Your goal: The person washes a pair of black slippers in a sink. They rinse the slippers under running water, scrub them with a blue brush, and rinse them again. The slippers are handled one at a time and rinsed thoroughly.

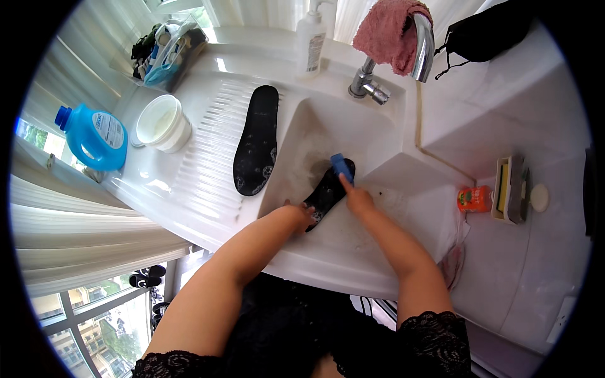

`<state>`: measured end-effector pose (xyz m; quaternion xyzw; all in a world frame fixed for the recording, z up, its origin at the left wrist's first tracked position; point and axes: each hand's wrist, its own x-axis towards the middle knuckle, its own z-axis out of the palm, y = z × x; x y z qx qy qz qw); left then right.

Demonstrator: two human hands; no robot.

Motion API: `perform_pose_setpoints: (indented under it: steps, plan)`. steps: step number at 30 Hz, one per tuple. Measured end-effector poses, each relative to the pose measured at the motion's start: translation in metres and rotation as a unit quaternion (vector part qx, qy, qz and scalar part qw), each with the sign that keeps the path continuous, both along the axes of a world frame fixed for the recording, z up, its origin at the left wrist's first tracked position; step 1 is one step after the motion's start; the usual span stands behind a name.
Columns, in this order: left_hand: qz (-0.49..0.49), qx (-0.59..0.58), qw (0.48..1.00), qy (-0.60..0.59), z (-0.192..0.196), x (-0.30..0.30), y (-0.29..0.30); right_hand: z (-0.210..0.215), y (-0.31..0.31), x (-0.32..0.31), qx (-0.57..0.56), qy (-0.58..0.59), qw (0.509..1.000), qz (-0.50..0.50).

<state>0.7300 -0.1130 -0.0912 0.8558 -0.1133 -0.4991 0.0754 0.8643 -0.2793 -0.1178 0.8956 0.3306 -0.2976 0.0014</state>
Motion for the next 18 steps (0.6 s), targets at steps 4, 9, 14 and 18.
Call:
perform_pose_setpoints:
  steps: [4,9,14,18]
  plan:
    - [-0.007,-0.005,1.0,-0.001,0.009,0.003,-0.002,0.004,-0.018,-0.057,0.028,0.015,0.989,0.143]
    - [0.07,0.047,0.996,-0.023,0.028,0.01,-0.002,0.022,-0.031,-0.007,0.012,-0.015,0.997,0.08]
    - [0.233,0.08,0.967,-0.067,0.008,0.004,0.016,0.023,-0.027,-0.039,-0.001,0.038,0.988,0.148]
    - [0.242,0.076,0.967,-0.023,-0.02,0.005,0.013,0.043,-0.033,-0.048,-0.013,0.065,0.969,0.239]
